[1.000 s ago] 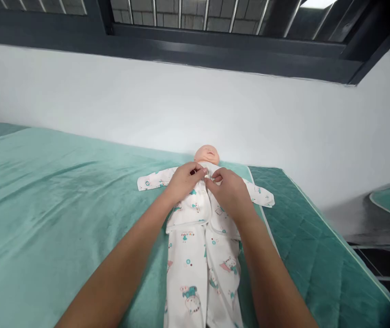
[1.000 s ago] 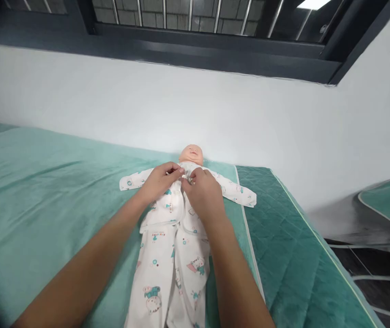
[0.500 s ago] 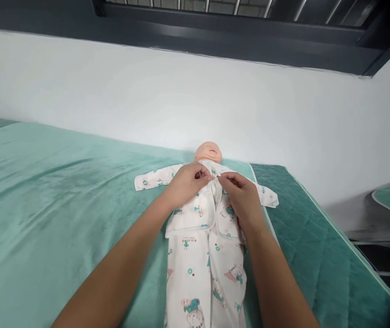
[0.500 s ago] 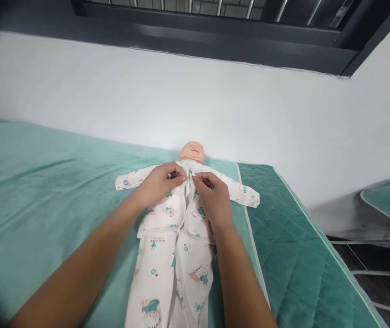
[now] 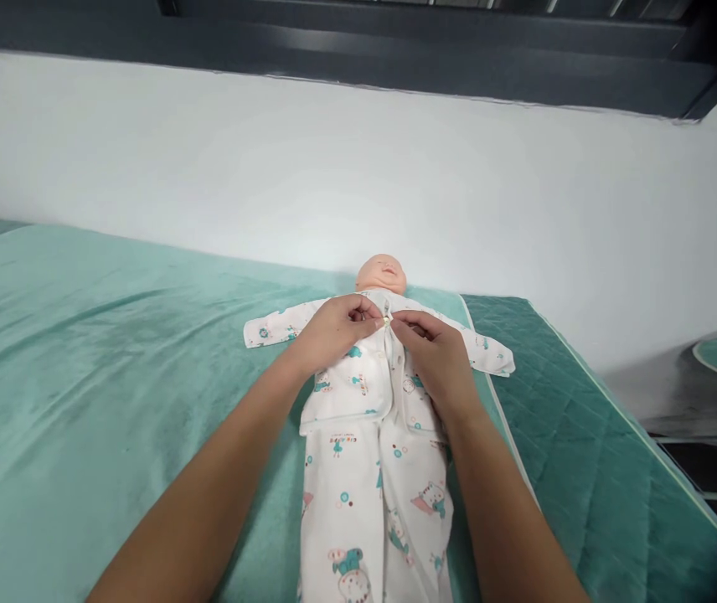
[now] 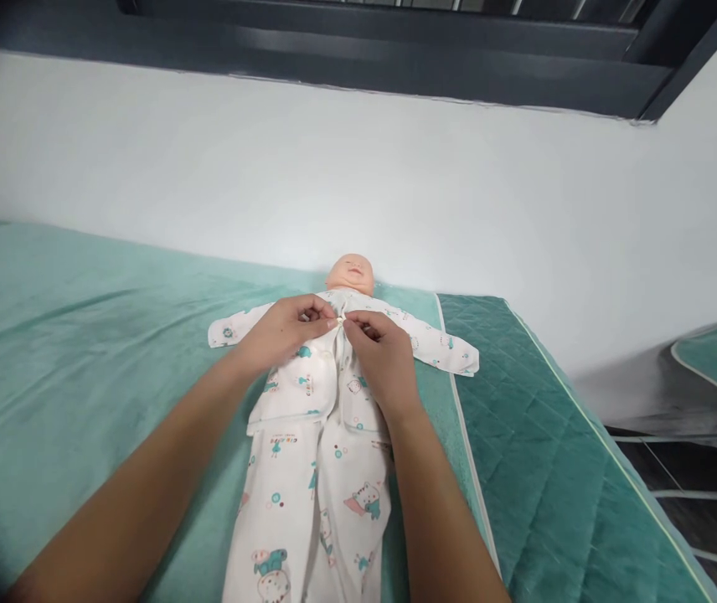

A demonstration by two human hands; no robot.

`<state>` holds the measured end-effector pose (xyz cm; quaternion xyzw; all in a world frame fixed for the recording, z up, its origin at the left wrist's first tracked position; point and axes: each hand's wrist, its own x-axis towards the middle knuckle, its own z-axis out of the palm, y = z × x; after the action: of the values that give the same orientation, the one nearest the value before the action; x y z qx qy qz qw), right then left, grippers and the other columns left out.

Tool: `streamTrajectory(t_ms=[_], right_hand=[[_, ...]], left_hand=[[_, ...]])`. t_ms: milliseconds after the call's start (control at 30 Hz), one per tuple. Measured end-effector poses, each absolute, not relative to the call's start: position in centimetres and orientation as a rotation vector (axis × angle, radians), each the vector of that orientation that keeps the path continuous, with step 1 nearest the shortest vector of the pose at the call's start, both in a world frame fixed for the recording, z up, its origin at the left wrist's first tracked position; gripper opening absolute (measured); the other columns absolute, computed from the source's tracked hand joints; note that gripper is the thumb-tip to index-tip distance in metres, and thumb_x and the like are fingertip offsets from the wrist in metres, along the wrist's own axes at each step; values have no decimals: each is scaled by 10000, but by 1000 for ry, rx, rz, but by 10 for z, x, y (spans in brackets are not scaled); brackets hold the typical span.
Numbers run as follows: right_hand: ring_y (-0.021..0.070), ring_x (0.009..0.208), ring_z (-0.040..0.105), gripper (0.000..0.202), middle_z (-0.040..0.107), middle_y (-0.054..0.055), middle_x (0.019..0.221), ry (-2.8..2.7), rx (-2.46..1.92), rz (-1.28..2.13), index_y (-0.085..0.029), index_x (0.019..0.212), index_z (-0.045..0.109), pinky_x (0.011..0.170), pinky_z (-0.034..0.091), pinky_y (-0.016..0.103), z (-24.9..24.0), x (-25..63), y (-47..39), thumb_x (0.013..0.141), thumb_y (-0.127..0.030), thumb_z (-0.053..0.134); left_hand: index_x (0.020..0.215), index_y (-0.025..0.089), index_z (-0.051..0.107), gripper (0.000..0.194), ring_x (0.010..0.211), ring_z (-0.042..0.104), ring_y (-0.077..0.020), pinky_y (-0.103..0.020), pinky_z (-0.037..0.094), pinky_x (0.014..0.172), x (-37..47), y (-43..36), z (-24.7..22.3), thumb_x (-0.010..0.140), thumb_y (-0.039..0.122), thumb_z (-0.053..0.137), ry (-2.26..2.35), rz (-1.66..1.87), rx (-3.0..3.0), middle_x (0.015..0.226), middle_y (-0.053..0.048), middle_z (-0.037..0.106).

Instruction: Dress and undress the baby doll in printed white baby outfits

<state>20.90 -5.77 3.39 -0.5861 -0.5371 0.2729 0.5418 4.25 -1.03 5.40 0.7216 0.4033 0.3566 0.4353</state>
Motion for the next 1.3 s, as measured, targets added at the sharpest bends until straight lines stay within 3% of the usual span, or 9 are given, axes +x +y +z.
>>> streamTrajectory(t_ms=[267, 567, 767, 1033, 1167, 1300], right_hand=[[106, 602, 443, 249, 655, -1, 809, -1317, -1338, 799, -227, 939, 746, 520, 369, 243, 33, 215, -57, 752, -389, 717], [123, 626, 460, 256, 670, -3, 805, -1412, -1424, 740, -223, 944, 680, 600, 413, 272, 35, 212, -56, 732, -358, 724], [139, 627, 492, 320, 683, -17, 780, -1490, -1446, 609, -245, 1048, 644, 662, 423, 295, 33, 208, -55, 745, -327, 709], [141, 607, 503, 275, 683, -27, 769, -1547, -1503, 503, -270, 1040, 635, 636, 408, 293, 35, 204, -59, 771, -311, 674], [140, 622, 498, 299, 683, -31, 795, -1551, -1494, 546, -276, 1068, 626, 657, 416, 297, 34, 206, -57, 774, -307, 671], [141, 650, 510, 322, 676, -21, 859, -1572, -1511, 559, -276, 1101, 601, 675, 424, 301, 38, 207, -61, 796, -362, 661]], left_hand=[[832, 196, 670, 179, 543, 375, -79, -219, 300, 489, 43, -10, 54, 829, 371, 635, 986, 884, 1823, 667, 27, 494], [826, 185, 675, 215, 620, 430, -97, -223, 318, 527, 44, -6, 50, 819, 398, 648, 954, 875, 1843, 707, 15, 536], [819, 187, 683, 301, 582, 418, -89, -223, 308, 487, 41, -10, 57, 819, 485, 644, 954, 828, 1837, 703, 11, 536], [796, 180, 665, 162, 570, 441, -81, -204, 320, 466, 46, -13, 57, 798, 339, 637, 1034, 835, 1811, 692, 18, 542], [807, 186, 652, 149, 504, 374, -69, -205, 281, 422, 44, -14, 61, 806, 330, 615, 1049, 790, 1776, 642, 34, 475], [872, 198, 633, 158, 559, 414, -76, -182, 304, 421, 40, -12, 61, 812, 344, 628, 1039, 796, 1750, 716, 22, 474]])
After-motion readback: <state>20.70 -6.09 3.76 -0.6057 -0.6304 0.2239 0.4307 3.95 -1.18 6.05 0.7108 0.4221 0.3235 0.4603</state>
